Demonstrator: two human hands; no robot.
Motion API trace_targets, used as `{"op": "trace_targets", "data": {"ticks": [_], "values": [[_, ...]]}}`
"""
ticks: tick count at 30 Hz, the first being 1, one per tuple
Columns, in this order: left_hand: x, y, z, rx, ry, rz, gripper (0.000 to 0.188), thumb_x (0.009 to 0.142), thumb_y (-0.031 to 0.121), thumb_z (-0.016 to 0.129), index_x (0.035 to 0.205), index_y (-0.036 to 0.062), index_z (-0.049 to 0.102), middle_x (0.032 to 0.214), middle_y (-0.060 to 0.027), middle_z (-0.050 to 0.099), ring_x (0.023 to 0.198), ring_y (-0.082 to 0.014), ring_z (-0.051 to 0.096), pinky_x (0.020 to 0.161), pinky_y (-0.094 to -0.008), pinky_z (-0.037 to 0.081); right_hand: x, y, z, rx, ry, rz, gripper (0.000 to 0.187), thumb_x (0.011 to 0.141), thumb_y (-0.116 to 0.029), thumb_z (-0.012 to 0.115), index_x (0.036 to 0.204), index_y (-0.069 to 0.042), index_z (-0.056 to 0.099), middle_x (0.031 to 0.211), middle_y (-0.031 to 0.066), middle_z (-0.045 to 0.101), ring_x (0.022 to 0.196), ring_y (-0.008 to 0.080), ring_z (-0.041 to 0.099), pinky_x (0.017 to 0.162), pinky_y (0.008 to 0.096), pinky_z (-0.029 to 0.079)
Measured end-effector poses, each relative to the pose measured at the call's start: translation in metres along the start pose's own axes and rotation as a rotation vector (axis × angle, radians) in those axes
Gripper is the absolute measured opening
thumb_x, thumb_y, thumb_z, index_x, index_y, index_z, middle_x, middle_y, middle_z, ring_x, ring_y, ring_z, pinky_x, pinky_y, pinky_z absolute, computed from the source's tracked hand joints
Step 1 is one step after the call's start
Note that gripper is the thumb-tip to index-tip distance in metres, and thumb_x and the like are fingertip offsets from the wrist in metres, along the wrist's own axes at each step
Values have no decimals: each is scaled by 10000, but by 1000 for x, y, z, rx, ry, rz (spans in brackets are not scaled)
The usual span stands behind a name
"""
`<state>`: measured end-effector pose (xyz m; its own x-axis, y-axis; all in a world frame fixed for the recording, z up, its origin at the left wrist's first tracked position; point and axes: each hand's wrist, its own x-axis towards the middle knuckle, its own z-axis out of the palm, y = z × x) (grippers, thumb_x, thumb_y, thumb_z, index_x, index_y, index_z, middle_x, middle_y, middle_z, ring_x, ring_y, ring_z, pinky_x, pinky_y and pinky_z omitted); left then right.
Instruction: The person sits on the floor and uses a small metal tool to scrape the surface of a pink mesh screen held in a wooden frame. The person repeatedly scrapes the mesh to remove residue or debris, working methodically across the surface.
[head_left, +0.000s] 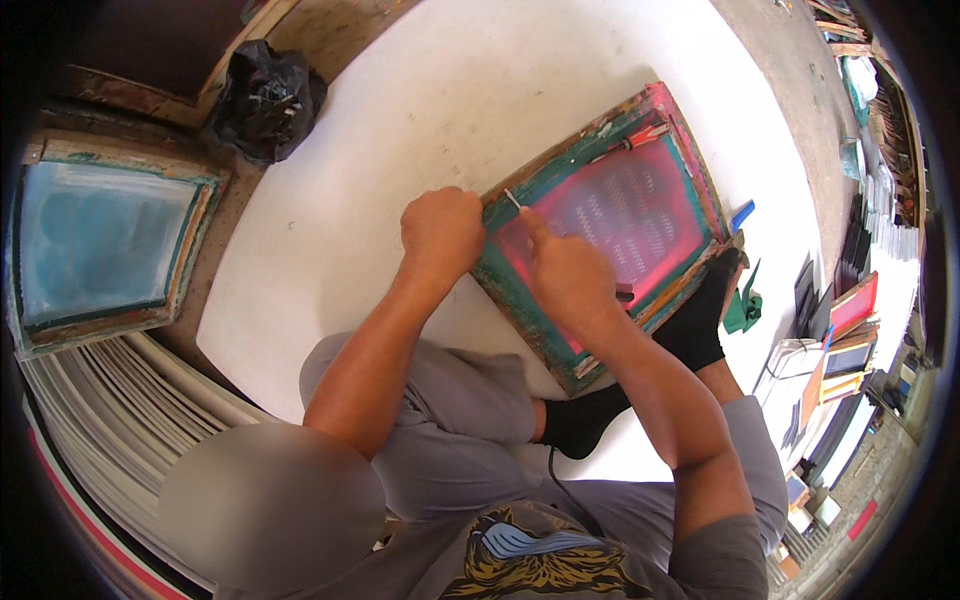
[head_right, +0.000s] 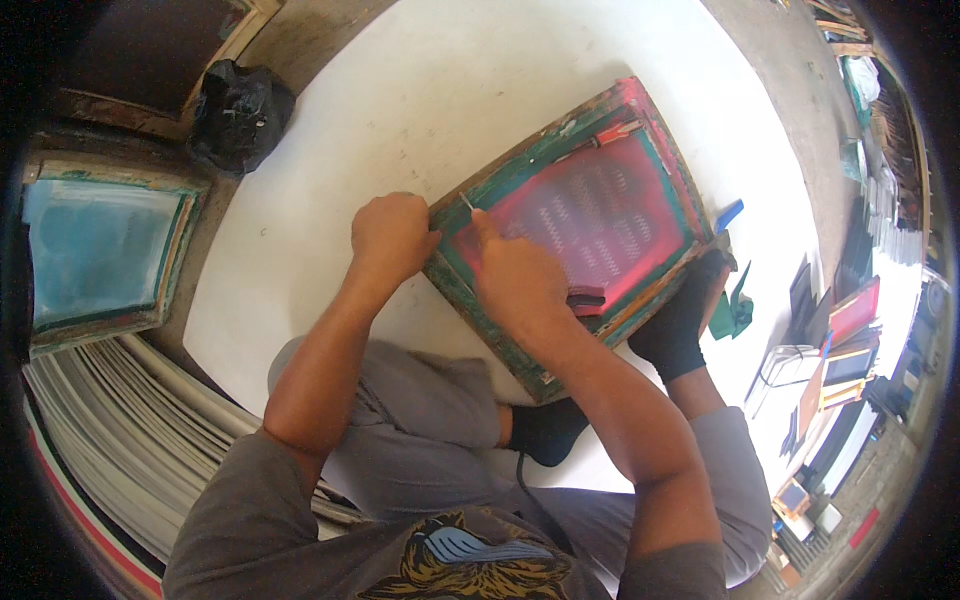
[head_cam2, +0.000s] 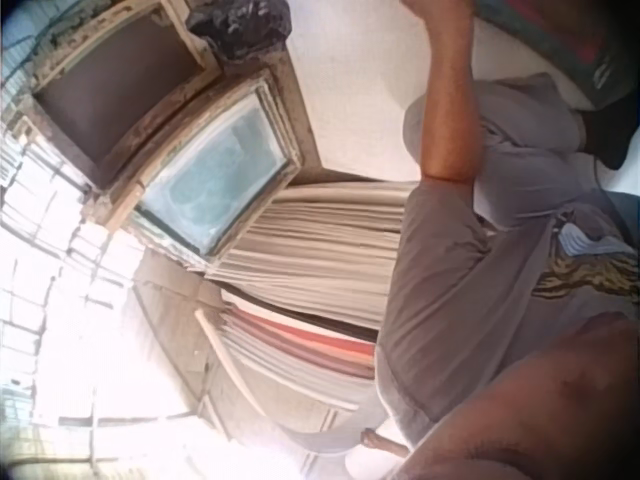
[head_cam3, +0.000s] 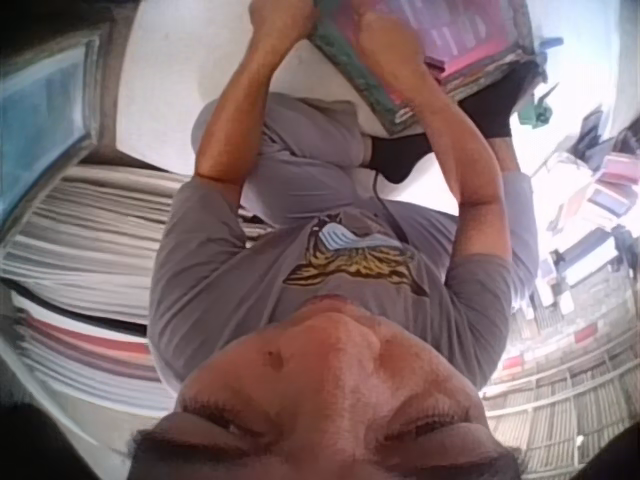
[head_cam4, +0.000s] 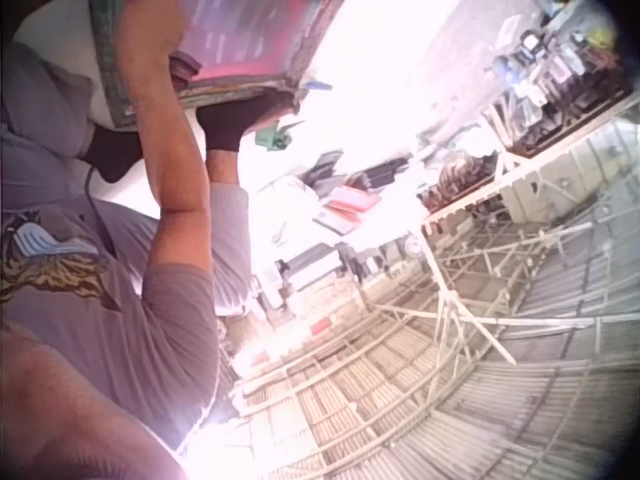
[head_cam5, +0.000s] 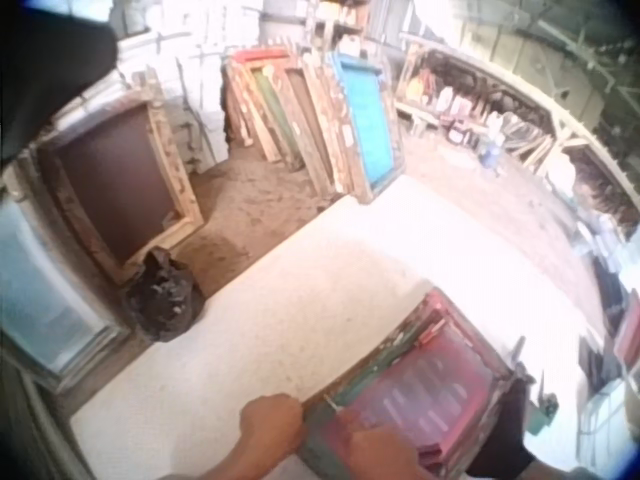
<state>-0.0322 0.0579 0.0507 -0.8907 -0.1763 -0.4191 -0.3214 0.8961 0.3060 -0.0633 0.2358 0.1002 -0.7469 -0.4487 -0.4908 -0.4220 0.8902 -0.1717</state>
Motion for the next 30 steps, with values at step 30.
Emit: {"op": "trace_targets", "data": {"ticks": [30], "values": [[0, 5, -8, 1, -12, -24, 281, 828, 310, 856, 868, 36, 805, 893, -180, 771, 860, -391, 766, 758, -489, 612, 19, 49, 45, 867, -36, -41, 426, 1091, -248, 565, 1514, -253, 618, 1052, 257, 744, 942, 472, 720, 850, 496, 566]]}}
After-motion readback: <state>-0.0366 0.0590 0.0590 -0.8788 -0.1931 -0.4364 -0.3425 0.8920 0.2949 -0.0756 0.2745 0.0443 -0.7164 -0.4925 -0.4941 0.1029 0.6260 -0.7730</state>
